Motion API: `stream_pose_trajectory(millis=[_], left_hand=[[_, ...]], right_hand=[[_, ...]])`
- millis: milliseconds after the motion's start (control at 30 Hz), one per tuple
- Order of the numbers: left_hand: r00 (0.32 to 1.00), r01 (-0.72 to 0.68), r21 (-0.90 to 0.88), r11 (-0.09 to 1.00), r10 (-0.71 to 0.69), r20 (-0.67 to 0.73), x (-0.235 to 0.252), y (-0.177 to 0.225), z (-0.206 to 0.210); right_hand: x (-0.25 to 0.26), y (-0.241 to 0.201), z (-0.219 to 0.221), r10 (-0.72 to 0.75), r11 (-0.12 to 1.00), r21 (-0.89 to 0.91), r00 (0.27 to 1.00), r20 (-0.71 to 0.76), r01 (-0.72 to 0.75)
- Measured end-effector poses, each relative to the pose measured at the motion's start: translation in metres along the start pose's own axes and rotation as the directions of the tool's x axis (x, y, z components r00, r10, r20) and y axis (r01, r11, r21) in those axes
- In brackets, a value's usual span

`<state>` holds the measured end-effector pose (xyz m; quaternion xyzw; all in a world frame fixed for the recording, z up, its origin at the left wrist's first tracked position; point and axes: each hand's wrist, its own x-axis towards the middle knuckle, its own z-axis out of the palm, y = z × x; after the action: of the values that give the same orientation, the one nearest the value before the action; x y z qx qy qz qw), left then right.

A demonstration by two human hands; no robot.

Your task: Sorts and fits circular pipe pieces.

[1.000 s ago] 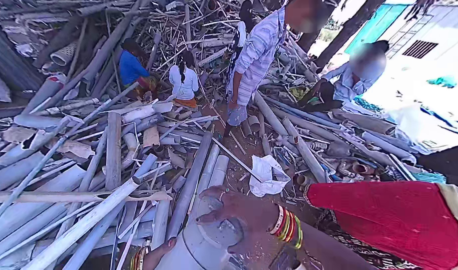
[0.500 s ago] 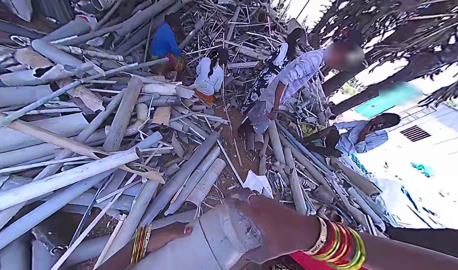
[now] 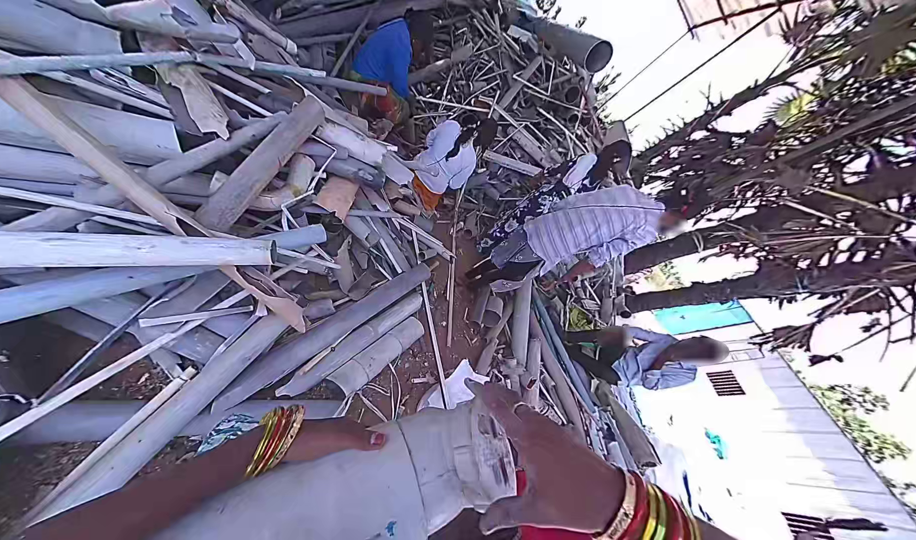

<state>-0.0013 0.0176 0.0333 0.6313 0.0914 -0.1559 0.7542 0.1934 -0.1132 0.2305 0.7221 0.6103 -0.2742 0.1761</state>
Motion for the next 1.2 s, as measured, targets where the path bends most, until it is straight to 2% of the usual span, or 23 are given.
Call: stream_pose_trajectory(millis=[67,100,200,267,333,400,433,500,533,567,600,667,700,767,867,967,1033,1133,1200], left_hand=[[0.999,0.033,-0.021,0.999,-0.033,0.005,-0.004,0.007,0.002],[0.999,0.041,-0.024,0.999,-0.042,-0.002,-0.006,0.009,0.003],[0.999,0.032,-0.013,0.999,-0.032,0.007,-0.008,0.01,0.004],[1.0,0.011,0.015,1.0,-0.011,0.009,-0.006,0.006,0.004],[1.0,0.021,0.032,0.999,-0.021,-0.003,-0.008,0.006,0.005],[0.999,0.04,0.05,0.998,-0.04,-0.009,-0.005,0.003,0.007],[0.999,0.038,0.061,0.997,-0.037,-0.018,-0.002,0.0,0.008],[0.999,0.03,0.061,0.998,-0.029,-0.02,0.0,-0.003,0.008],[0.999,0.033,0.046,0.998,-0.032,-0.009,0.0,-0.003,0.007],[0.999,0.028,0.035,0.999,-0.028,-0.017,0.0,-0.006,0.007],[0.999,0.03,0.013,0.999,-0.029,-0.028,0.0,-0.008,0.007],[0.997,0.045,-0.037,0.998,-0.047,-0.054,-0.001,-0.007,0.009],[0.996,0.053,-0.045,0.998,-0.056,-0.073,-0.002,-0.006,0.01],[0.993,0.065,-0.037,0.997,-0.068,-0.1,-0.002,-0.002,0.012],[0.991,0.06,-0.016,0.998,-0.061,-0.117,-0.001,-0.003,0.014],[0.994,0.053,-0.003,0.999,-0.053,-0.096,-0.002,-0.005,0.009],[0.995,0.028,0.003,1.0,-0.028,-0.092,-0.004,-0.005,0.008],[0.995,0.001,0.002,1.0,0.0,-0.096,-0.006,-0.005,0.006],[0.997,0.0,0.026,1.0,0.002,-0.074,-0.009,-0.001,0.005]], right_hand=[[0.009,-0.009,-0.004,0.161,0.986,0.011,0.974,0.156,-0.165],[0.012,-0.011,-0.004,0.196,0.981,-0.025,0.962,0.19,-0.195],[0.01,-0.007,0.001,0.153,0.988,-0.009,0.977,0.15,-0.153],[0.004,0.001,0.006,0.001,0.999,-0.049,0.998,0.063,0.002],[0.001,0.016,0.014,-0.301,0.936,-0.204,0.953,-0.033,0.288],[0.002,0.032,0.018,-0.566,0.752,-0.424,0.824,-0.023,0.504],[0.002,0.035,0.016,-0.64,0.647,-0.517,0.768,0.032,0.561],[-0.006,0.03,0.01,-0.649,0.502,-0.64,0.743,0.167,0.582],[-0.009,0.029,0.009,-0.637,0.505,-0.652,0.754,0.161,0.566],[-0.011,0.032,0.012,-0.632,0.566,-0.628,0.77,0.085,0.534],[-0.012,0.034,0.014,-0.59,0.683,-0.537,0.807,-0.006,0.495],[-0.016,0.026,0.012,-0.33,0.929,-0.207,0.939,-0.095,0.306],[-0.015,0.02,0.007,-0.177,0.983,-0.063,0.982,-0.062,0.173],[-0.01,0.01,0.003,0.043,0.996,0.077,0.998,0.037,-0.045],[-0.002,-0.005,0.009,0.176,0.98,0.073,0.974,0.14,-0.188],[0.001,-0.007,0.011,0.173,0.975,0.122,0.978,0.116,-0.187],[0.002,0.0,0.013,0.102,0.982,0.15,0.991,0.082,-0.113],[0.002,0.018,0.017,-0.126,0.989,0.075,0.992,0.008,0.125],[0.005,0.03,0.018,-0.342,0.94,-0.043,0.939,-0.042,0.34]])
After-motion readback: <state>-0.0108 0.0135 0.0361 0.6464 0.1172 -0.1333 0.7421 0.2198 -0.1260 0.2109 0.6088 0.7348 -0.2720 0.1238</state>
